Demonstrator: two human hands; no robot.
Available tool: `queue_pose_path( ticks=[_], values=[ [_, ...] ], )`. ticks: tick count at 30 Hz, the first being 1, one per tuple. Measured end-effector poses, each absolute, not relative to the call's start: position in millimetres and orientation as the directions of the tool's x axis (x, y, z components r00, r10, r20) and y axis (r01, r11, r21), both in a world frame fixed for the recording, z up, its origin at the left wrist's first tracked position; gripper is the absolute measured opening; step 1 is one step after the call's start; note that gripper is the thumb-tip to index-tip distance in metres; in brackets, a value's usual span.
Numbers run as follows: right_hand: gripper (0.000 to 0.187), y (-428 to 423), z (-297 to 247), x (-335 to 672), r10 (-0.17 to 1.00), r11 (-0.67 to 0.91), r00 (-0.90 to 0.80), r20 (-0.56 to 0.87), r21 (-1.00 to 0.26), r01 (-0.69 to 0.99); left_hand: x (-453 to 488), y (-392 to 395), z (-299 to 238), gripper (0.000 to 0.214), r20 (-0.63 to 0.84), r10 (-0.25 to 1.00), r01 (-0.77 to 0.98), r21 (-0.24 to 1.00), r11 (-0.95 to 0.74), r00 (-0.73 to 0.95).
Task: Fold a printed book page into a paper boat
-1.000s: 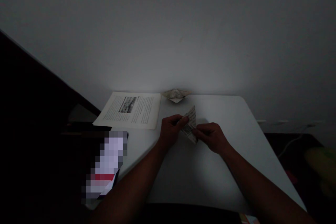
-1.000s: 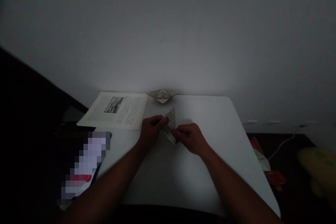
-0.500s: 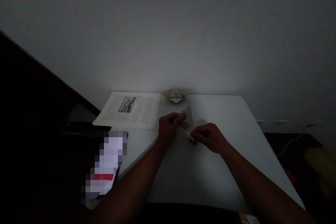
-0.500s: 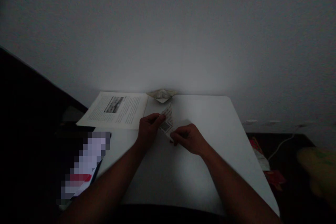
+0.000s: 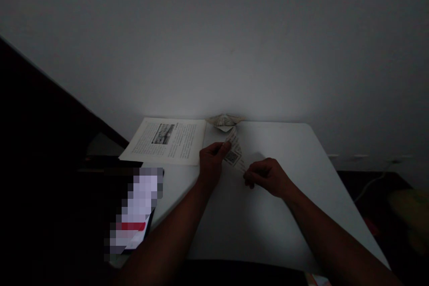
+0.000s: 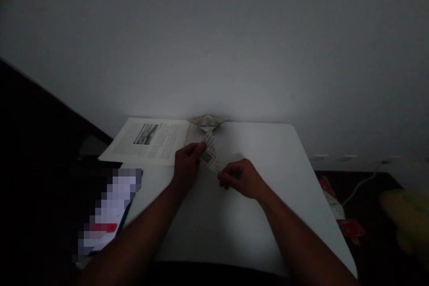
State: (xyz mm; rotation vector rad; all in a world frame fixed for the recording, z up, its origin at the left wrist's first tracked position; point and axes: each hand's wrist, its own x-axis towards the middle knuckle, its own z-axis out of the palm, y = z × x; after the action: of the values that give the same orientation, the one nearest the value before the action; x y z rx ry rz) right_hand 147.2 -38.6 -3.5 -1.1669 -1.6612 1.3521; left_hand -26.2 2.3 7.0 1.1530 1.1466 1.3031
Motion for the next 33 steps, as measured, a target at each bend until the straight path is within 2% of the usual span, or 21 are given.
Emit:
queue_pose_path(
  ticks=[4, 10, 16, 19, 26, 33],
  values=[
    [0.032, -38.2, -7.3, 150.4, 0.941, 0.087, -0.338, 0.01, -0.973, 0.212, -25.6, 1.8, 5.7, 0.028, 0.026, 1.0, -0.12, 0.992, -0.028, -0.017],
    [0.036, -35.2, -12.1, 155.7, 0.975, 0.133, -0.199, 0.099, -0.977, 0.167, -18.5, -6.2, -0.8, 0.03, -0.001, 0.981, -0.108, 0.994, 0.023, 0.194],
    [0.04, -37.4, -8.4, 155.2, 0.976, 0.2, -0.139, 0.167, -0.938, 0.282, -14.1, -10.4, -5.0, 0.032, 0.021, 0.959, -0.076, 0.997, 0.0, 0.284],
    [0.041, -37.5, -8.2, 155.4, 0.977, 0.201, -0.129, 0.17, -0.938, 0.282, -14.1, -10.9, -4.1, 0.034, 0.001, 0.956, -0.095, 0.995, 0.028, 0.294],
    [0.038, -36.8, -10.5, 156.1, 0.986, 0.128, -0.128, 0.107, -0.977, 0.169, -14.0, -11.4, -3.0, 0.034, -0.028, 0.938, -0.134, 0.988, 0.079, 0.347],
    [0.036, -37.6, -9.4, 156.2, 0.985, 0.15, -0.113, 0.131, -0.973, 0.174, -14.2, -11.4, -6.5, 0.032, -0.046, 0.922, -0.173, 0.978, 0.121, 0.384]
  ],
)
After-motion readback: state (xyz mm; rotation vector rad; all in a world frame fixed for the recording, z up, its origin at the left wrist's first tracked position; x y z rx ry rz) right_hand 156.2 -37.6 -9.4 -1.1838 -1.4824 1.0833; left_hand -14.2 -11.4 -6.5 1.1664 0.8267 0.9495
